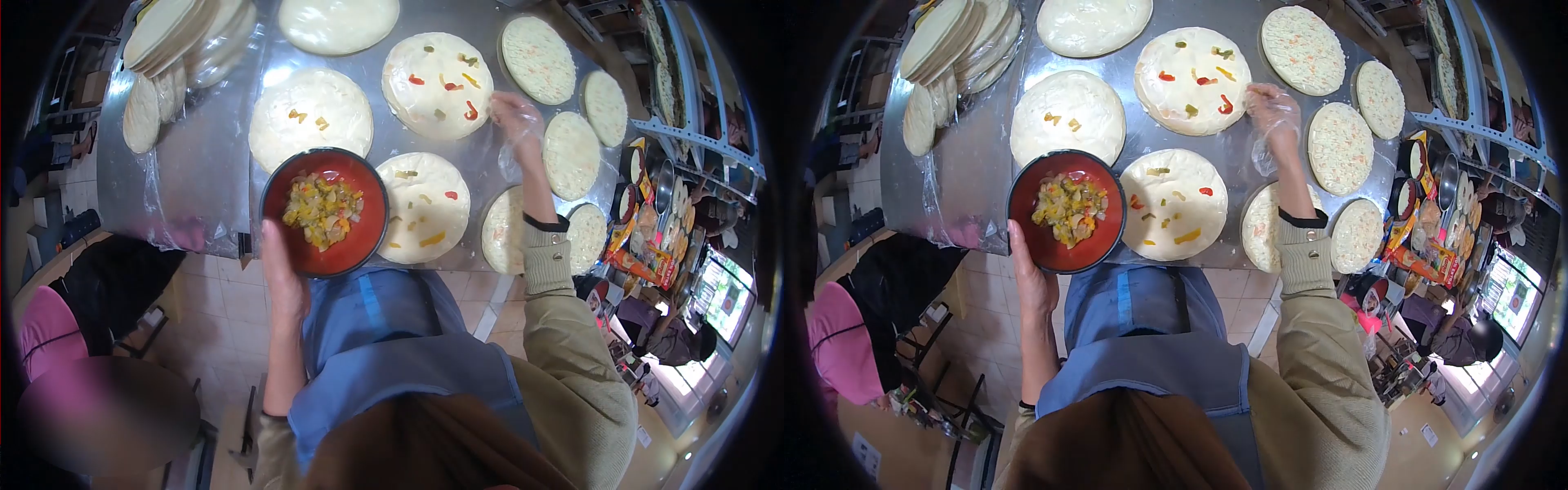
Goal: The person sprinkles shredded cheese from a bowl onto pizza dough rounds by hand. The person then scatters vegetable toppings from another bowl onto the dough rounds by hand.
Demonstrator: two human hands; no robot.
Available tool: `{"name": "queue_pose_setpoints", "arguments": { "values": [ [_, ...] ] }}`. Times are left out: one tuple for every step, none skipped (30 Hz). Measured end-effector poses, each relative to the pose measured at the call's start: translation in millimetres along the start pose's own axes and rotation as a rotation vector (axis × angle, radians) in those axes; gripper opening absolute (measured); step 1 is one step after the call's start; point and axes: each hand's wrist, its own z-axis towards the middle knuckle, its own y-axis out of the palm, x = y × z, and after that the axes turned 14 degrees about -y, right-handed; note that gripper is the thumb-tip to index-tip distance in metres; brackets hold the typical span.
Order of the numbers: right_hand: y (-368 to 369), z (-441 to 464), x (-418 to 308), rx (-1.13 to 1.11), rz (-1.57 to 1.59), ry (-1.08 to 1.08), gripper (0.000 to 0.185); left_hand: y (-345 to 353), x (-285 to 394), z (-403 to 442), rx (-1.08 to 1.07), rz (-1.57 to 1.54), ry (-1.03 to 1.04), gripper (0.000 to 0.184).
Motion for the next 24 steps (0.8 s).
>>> {"name": "queue_pose_setpoints", "arguments": {
  "values": [
    [-3, 2, -6, 0.025, 0.153, 0.080, 0.018, -3, 0, -2, 0.027, -0.014, 0.001, 0.056],
    [-7, 4, -7, 0.017, 0.222, 0.127, 0.019, -7, 1, -5, 0.053, -0.028, 0.002, 0.057],
    [-10, 7, -12, 0.008, 0.290, 0.174, 0.020, -12, 4, -10, 0.018, -0.053, -0.035, 0.059],
    [-10, 9, -17, -0.004, 0.358, 0.221, 0.022, -15, 6, -14, 0.051, -0.071, -0.031, 0.060],
    [-9, 9, -22, -0.008, 0.370, 0.245, 0.023, -17, 7, -18, 0.086, -0.092, -0.026, 0.060],
    [-3, 6, -41, -0.015, 0.382, 0.268, 0.025, -21, 9, -23, 0.123, -0.115, -0.020, 0.061],
    [5, 3, -56, -0.025, 0.394, 0.290, 0.026, -28, 12, -27, 0.105, -0.102, -0.020, 0.062],
    [13, 2, -66, -0.081, 0.407, 0.291, 0.027, -33, 13, -30, 0.131, -0.115, -0.014, 0.062],
    [23, 0, -73, -0.139, 0.422, 0.292, 0.028, -39, 13, -33, 0.158, -0.127, -0.008, 0.061],
    [34, -1, -82, -0.197, 0.438, 0.293, 0.029, -46, 14, -35, 0.186, -0.139, 0.000, 0.061],
    [46, -5, -93, -0.297, 0.413, 0.309, 0.032, -52, 14, -37, 0.203, -0.146, 0.008, 0.061],
    [63, -6, -101, -0.354, 0.411, 0.319, 0.031, -60, 12, -37, 0.219, -0.153, 0.016, 0.061],
    [80, -7, -108, -0.408, 0.408, 0.328, 0.030, -67, 12, -38, 0.234, -0.159, 0.022, 0.061],
    [92, -8, -111, -0.461, 0.404, 0.337, 0.030, -71, 13, -39, 0.240, -0.173, 0.026, 0.061],
    [105, -5, -94, -0.574, 0.512, 0.310, 0.028, -74, 14, -40, 0.245, -0.188, 0.029, 0.061],
    [118, -3, -95, -0.605, 0.416, 0.248, 0.027, -77, 15, -40, 0.247, -0.203, 0.031, 0.062],
    [135, -4, -99, -0.635, 0.318, 0.184, 0.027, -82, 15, -39, 0.250, -0.208, 0.035, 0.063],
    [149, -3, -101, -0.664, 0.219, 0.119, 0.026, -87, 15, -38, 0.253, -0.214, 0.038, 0.064],
    [164, 1, -89, -0.649, 0.115, -0.041, 0.023, -92, 14, -36, 0.257, -0.221, 0.041, 0.065],
    [175, 6, -79, -0.625, 0.004, -0.177, 0.019, -95, 15, -35, 0.240, -0.229, 0.044, 0.064],
    [185, 11, -73, -0.597, -0.103, -0.311, 0.016, -98, 17, -33, 0.225, -0.235, 0.046, 0.064],
    [196, 17, -64, -0.566, -0.207, -0.445, 0.013, -101, 19, -32, 0.213, -0.239, 0.049, 0.064],
    [207, 29, -37, -0.559, -0.204, -0.536, 0.014, -99, 24, -32, 0.205, -0.228, 0.054, 0.064],
    [210, 24, -59, -0.550, -0.325, -0.567, 0.016, -103, 24, -28, 0.221, -0.235, 0.056, 0.064]
  ]
}}
